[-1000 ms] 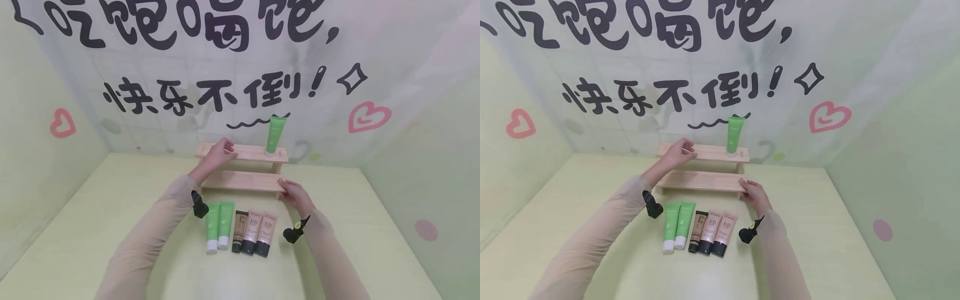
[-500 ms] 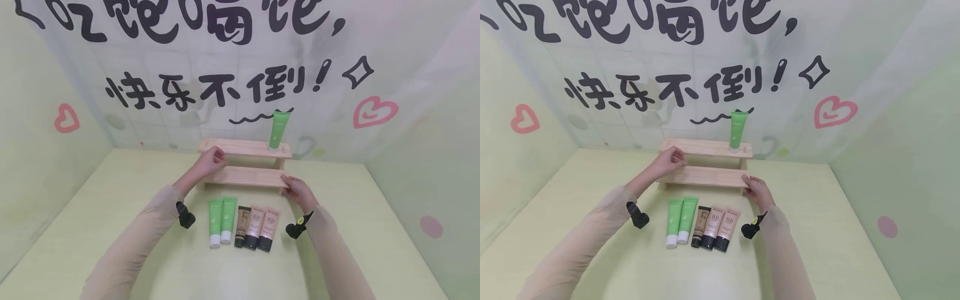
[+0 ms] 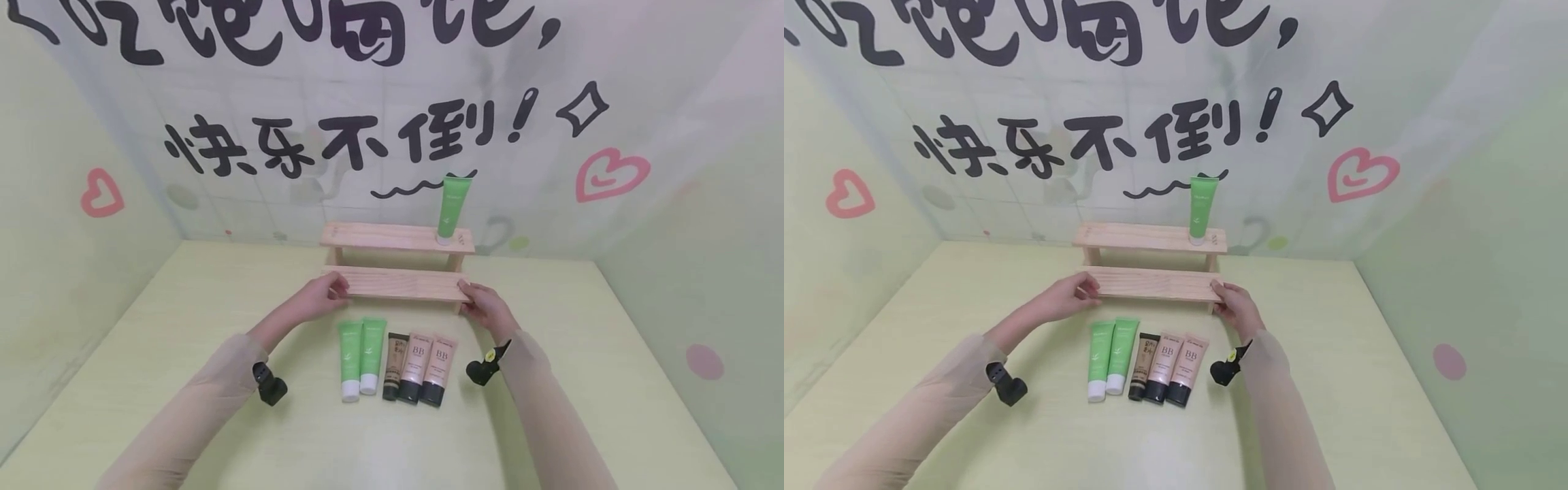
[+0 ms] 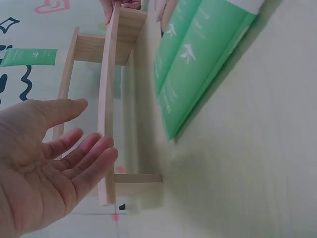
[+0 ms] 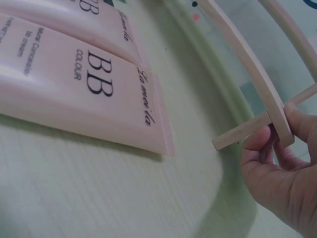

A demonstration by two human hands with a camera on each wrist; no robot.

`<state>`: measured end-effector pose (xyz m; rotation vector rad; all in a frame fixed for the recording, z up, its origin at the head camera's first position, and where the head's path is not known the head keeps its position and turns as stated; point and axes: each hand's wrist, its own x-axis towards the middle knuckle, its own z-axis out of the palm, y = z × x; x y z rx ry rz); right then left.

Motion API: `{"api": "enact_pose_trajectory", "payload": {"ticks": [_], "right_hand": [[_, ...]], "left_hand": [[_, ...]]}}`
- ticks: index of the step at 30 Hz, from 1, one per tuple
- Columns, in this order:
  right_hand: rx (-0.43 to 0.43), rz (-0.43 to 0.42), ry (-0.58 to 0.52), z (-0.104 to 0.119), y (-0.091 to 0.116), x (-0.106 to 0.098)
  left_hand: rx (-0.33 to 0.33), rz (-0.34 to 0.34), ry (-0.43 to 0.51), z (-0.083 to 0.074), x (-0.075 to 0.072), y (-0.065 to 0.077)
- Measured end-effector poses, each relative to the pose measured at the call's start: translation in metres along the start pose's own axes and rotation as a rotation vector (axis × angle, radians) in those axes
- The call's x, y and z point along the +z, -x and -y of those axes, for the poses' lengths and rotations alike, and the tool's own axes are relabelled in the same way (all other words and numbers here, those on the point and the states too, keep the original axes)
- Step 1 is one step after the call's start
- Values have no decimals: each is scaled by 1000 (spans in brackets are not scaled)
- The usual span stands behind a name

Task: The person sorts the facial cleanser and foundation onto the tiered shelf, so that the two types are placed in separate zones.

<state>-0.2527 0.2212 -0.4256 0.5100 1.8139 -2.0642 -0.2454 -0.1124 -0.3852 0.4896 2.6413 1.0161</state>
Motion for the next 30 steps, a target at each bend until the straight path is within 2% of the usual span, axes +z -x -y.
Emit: {"api": "enact_pose_trajectory", "payload": {"ticks": [7,12,15,20,27,30], "right_hand": [[0,-1,-19,5,2,2],[9,-16,-23,5,-1,5],[16,-20,-42,3,-3,6],[14,-27,-52,0,-5,6],[4,-35,-47,-1,-2,3],[-3,-35,-39,-2,0,2]], "left_hand": [[-53,103,-26,12,10,19],[-140,181,-61,14,17,31],[-191,202,-68,15,23,37],[-219,173,-33,17,38,41],[-243,90,7,14,59,38],[-239,83,10,11,64,37]]}}
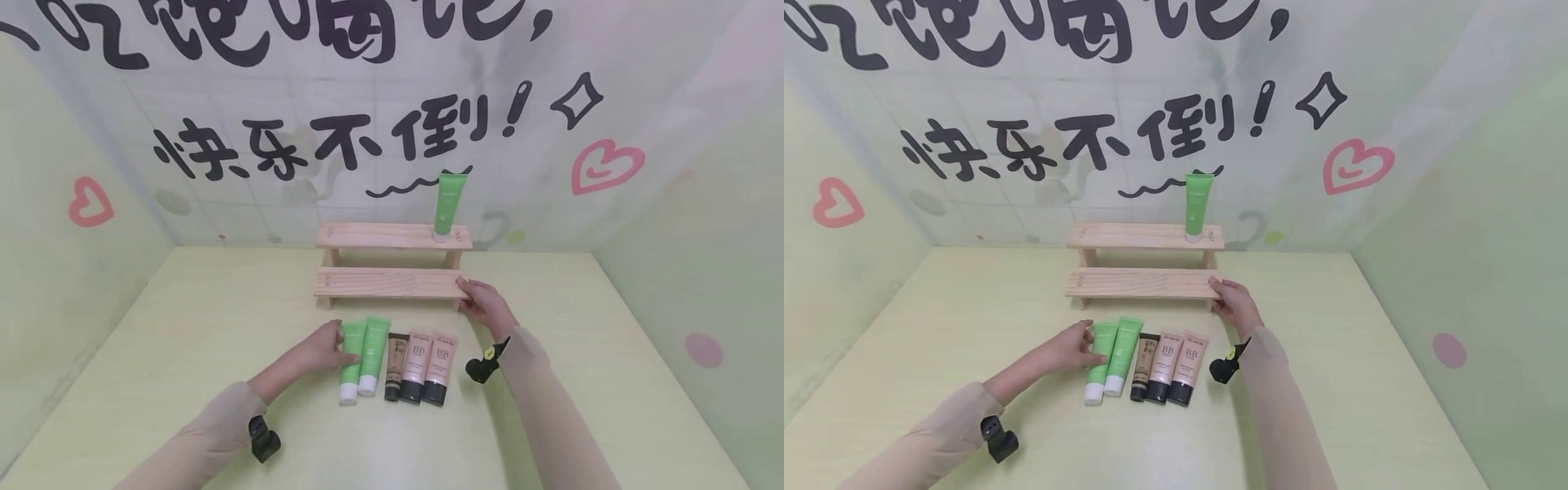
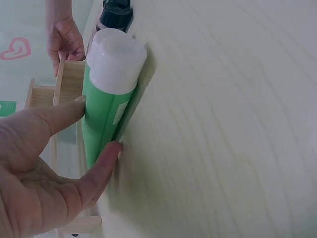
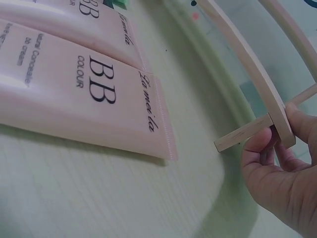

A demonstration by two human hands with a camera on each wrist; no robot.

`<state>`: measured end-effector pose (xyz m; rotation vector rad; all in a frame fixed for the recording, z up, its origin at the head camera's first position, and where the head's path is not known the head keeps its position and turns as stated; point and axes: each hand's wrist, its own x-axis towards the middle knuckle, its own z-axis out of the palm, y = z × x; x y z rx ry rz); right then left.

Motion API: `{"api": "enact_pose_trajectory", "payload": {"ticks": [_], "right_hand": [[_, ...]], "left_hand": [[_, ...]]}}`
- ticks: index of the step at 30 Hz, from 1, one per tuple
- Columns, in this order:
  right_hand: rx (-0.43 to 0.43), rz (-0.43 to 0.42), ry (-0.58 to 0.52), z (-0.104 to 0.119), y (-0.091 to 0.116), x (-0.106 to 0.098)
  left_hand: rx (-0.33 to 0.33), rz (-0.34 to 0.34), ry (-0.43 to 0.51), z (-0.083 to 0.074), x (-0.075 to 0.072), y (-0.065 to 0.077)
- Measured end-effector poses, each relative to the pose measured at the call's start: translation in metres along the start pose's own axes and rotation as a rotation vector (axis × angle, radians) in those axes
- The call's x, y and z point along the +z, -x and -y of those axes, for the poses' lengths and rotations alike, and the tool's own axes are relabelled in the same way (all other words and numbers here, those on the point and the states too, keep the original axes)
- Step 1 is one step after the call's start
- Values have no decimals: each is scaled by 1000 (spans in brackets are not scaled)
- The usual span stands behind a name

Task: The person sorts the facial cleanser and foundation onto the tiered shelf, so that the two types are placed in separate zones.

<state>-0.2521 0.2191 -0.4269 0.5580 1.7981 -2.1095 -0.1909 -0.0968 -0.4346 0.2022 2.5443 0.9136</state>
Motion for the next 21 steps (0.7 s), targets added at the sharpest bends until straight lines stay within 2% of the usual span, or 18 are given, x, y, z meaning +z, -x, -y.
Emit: {"api": "enact_pose_trajectory", "payload": {"ticks": [4,7,14,17,21], "right_hand": [[12,-1,14,1,3,0],[21,-4,23,1,3,0],[10,-3,26,2,5,-1],[10,8,19,2,5,0],[8,18,6,3,6,0]], "left_hand": [[-5,25,-10,-5,5,2],[-35,41,-25,-6,6,5],[-68,95,25,-6,7,9],[-77,97,47,-6,8,11],[-72,64,74,-4,10,12]]}}
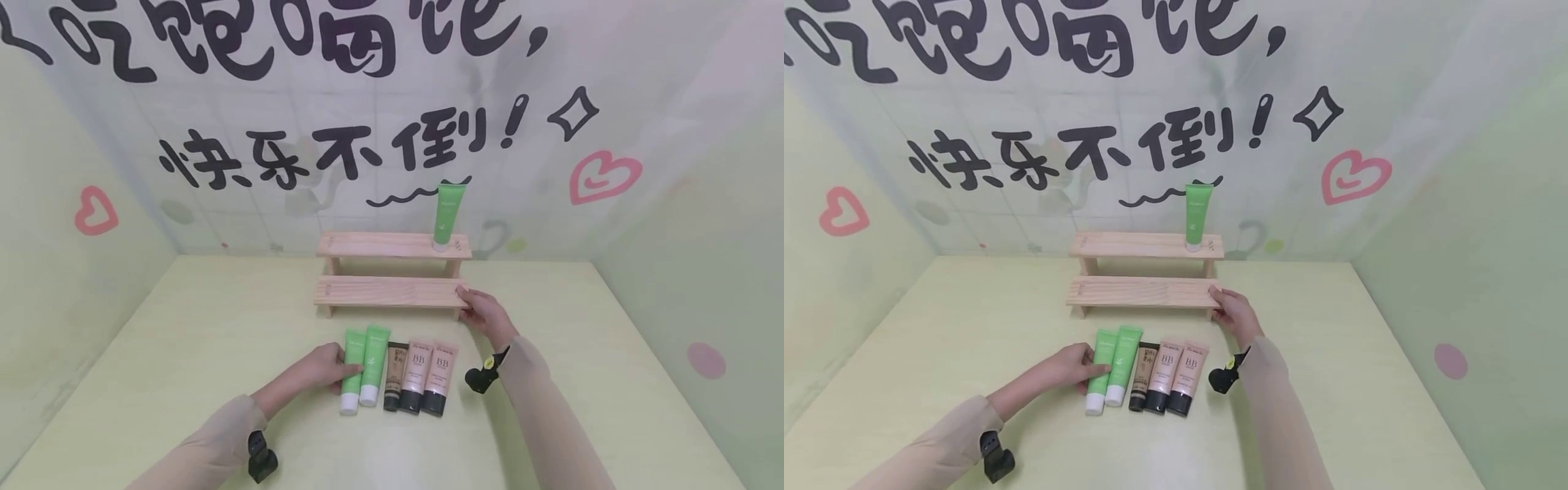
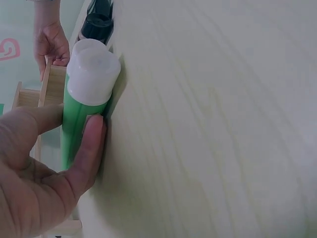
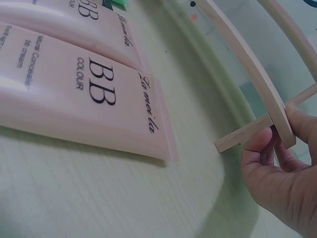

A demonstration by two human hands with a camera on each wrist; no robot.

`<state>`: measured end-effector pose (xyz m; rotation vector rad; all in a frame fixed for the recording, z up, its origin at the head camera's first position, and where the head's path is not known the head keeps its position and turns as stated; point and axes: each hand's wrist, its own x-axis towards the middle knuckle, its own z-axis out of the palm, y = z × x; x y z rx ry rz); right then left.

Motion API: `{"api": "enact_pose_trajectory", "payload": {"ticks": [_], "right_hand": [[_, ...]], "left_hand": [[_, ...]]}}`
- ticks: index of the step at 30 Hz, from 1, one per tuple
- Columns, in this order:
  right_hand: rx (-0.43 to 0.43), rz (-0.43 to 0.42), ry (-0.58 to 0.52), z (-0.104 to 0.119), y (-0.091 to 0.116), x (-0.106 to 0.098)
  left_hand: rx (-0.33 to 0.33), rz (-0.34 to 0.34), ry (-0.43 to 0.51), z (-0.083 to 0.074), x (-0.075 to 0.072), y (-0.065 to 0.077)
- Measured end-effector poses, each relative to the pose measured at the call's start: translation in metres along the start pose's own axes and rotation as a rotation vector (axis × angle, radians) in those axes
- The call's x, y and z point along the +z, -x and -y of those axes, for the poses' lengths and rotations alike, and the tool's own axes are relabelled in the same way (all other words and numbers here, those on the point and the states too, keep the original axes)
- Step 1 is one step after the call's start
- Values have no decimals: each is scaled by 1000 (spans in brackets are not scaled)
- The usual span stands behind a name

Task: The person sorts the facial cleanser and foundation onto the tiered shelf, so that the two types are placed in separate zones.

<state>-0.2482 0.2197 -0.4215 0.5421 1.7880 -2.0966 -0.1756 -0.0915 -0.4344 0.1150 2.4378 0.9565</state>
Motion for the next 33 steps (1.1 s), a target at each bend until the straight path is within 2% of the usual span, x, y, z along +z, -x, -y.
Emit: {"api": "enact_pose_trajectory", "payload": {"ticks": [9,14,18,25,33], "right_hand": [[-5,-14,9,-3,0,-1],[5,-17,31,-5,0,-1],[-4,-8,1,-4,-1,0],[7,-26,49,-4,2,-1],[9,-27,60,3,1,-1]], "left_hand": [[14,-75,32,2,5,5],[4,-89,77,6,6,7],[18,-97,100,10,6,7],[22,-86,120,11,6,7],[-5,-101,118,16,-1,8]]}}
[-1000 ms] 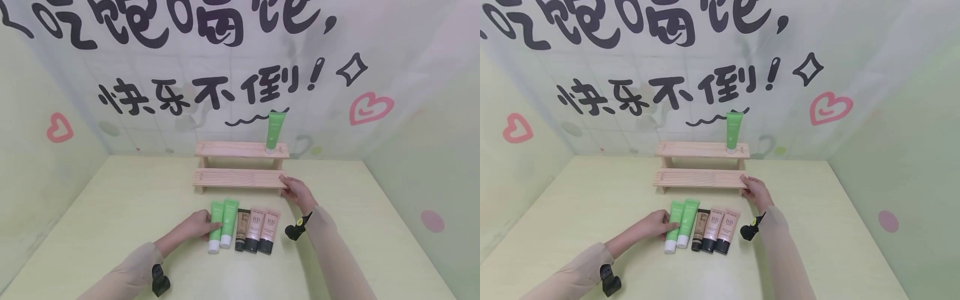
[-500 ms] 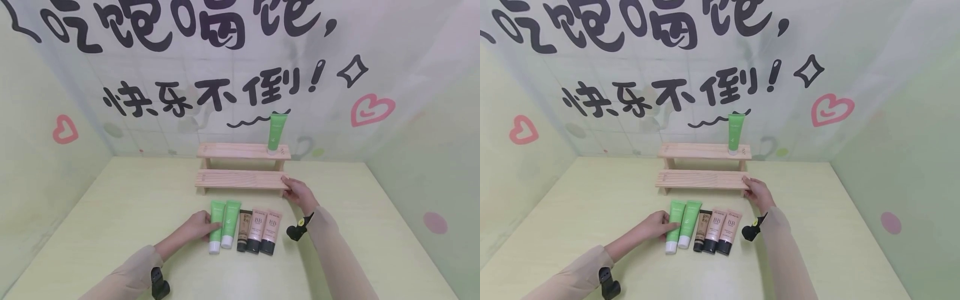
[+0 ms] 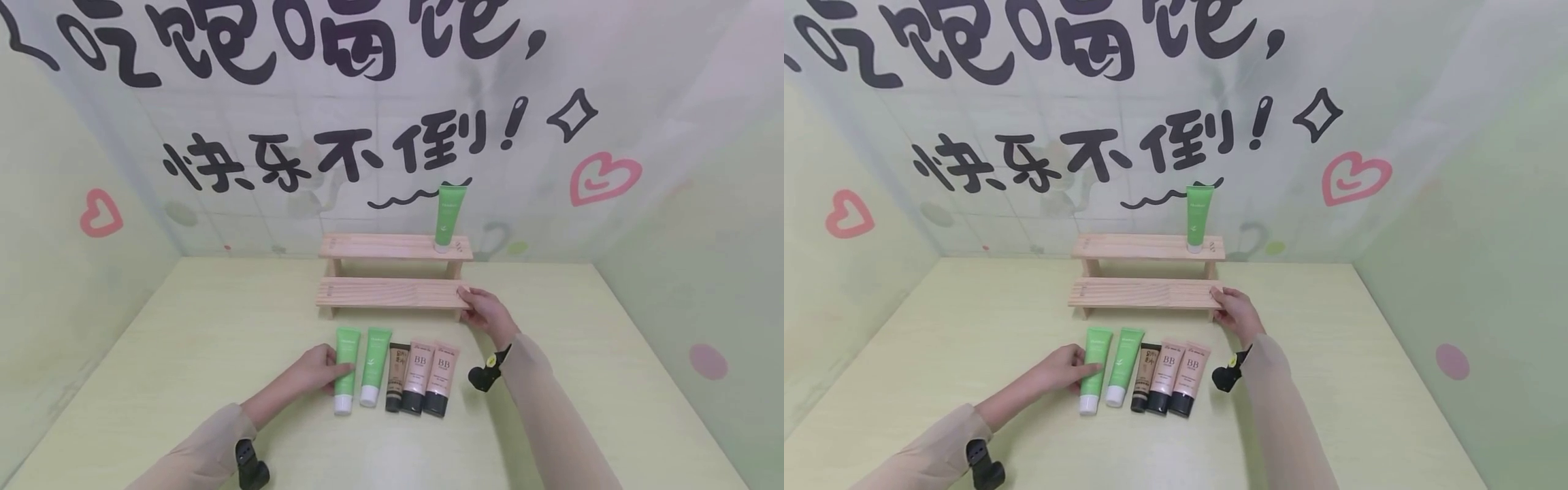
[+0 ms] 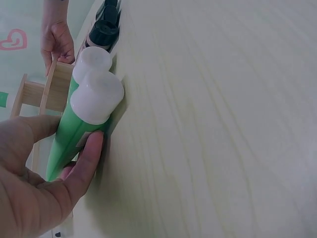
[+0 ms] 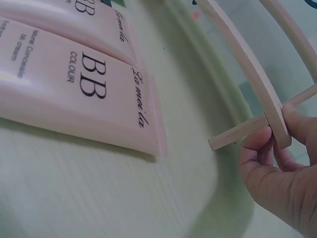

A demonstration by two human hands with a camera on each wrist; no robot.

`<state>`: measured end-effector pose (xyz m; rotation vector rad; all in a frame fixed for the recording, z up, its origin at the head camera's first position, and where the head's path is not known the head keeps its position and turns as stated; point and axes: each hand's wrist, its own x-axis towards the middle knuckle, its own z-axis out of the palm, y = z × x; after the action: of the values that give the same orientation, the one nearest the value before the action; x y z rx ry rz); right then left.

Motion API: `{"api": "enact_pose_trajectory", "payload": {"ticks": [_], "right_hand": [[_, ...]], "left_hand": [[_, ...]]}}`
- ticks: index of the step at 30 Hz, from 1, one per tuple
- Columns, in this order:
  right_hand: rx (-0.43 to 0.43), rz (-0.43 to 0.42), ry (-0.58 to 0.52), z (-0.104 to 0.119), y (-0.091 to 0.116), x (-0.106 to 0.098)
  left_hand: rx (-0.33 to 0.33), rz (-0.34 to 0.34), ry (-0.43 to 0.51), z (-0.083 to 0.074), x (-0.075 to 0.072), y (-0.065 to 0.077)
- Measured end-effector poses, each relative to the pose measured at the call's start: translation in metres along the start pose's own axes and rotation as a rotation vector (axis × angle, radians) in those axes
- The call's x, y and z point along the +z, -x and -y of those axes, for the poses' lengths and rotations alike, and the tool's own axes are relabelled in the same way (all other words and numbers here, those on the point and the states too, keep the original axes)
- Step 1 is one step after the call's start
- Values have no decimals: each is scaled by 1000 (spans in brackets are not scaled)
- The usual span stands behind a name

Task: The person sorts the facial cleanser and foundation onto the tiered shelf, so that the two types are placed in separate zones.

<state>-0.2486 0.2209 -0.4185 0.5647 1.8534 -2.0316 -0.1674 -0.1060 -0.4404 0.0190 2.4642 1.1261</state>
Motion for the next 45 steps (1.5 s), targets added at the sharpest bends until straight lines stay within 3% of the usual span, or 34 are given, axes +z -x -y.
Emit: {"api": "enact_pose_trajectory", "payload": {"ticks": [9,17,27,34,45], "right_hand": [[8,-2,67,7,-7,3],[19,3,22,12,-10,5],[14,0,95,8,-6,-1],[-17,57,35,4,-6,-3],[-30,35,47,1,-7,-3]], "left_hand": [[-28,-36,5,3,-9,6],[0,-40,-7,-8,-19,6],[42,-32,8,-25,-24,-1],[87,-24,43,-37,-28,-8],[154,-23,63,-56,-29,-18]]}}
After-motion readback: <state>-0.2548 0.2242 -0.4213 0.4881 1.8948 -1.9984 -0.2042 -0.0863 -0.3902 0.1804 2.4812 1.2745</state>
